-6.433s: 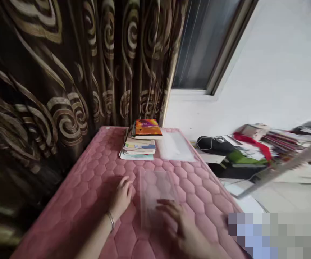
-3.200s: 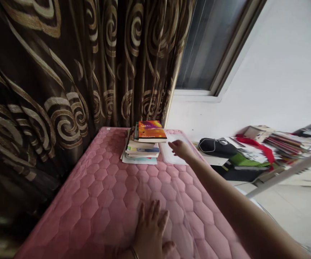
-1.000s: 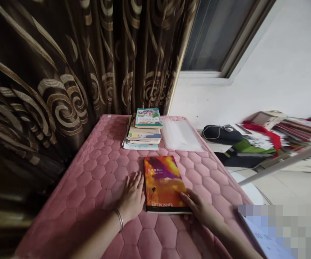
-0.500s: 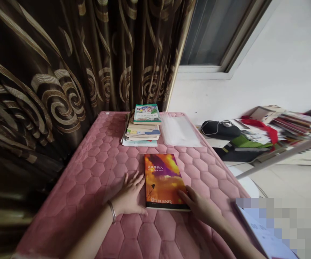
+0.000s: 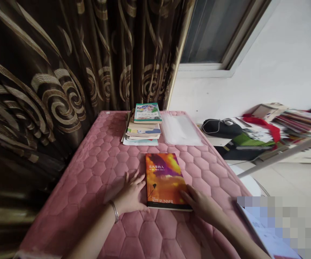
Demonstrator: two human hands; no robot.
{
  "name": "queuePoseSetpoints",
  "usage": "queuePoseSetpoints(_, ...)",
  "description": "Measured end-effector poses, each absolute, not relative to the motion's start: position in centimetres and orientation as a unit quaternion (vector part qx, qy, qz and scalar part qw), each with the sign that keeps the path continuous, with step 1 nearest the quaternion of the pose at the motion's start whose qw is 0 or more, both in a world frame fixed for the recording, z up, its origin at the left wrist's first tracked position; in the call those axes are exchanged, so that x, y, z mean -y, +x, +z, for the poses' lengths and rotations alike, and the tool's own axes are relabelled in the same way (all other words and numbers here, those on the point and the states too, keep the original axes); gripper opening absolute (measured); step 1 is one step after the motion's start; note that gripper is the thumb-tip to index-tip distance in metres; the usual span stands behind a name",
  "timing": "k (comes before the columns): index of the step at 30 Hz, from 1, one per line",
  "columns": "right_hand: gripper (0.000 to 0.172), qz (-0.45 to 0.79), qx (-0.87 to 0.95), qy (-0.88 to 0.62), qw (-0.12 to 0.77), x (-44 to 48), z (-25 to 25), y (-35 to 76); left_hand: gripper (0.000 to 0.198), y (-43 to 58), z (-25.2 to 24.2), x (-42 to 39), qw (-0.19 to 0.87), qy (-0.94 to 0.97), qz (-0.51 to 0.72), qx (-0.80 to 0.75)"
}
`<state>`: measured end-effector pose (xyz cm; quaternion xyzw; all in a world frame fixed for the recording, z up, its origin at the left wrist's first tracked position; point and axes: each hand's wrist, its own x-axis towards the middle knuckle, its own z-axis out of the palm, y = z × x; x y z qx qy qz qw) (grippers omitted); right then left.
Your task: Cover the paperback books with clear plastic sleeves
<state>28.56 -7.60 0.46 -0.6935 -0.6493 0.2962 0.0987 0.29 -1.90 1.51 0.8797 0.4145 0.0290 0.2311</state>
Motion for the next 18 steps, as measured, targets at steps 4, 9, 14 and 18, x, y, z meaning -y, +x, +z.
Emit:
queuePoseSetpoints(4,0.038,0.283,0.651,-0.697,0.102,7.73,0.5,28.47,0.097,0.3,1.64,1.96,0.233,0.882,0.034,-0.409)
queuePoseSetpoints(9,0.034,0.285,0.648,-0.697,0.115,7.73,0.51,28.41,0.1,0.22,1.29,2.08,0.226,0.884,0.043,-0.406)
queuePoseSetpoints(14,0.034,0.279,0.648,-0.701,0.111,7.83,0.38,28.31,0.099,0.16,1.24,2.2,0.222,0.885,0.046,-0.407)
queuePoseSetpoints(18,0.037,0.266,0.667,-0.685,0.121,7.84,0.02,28.41,0.1,0.2,1.43,2.21,0.228,0.882,0.045,-0.41)
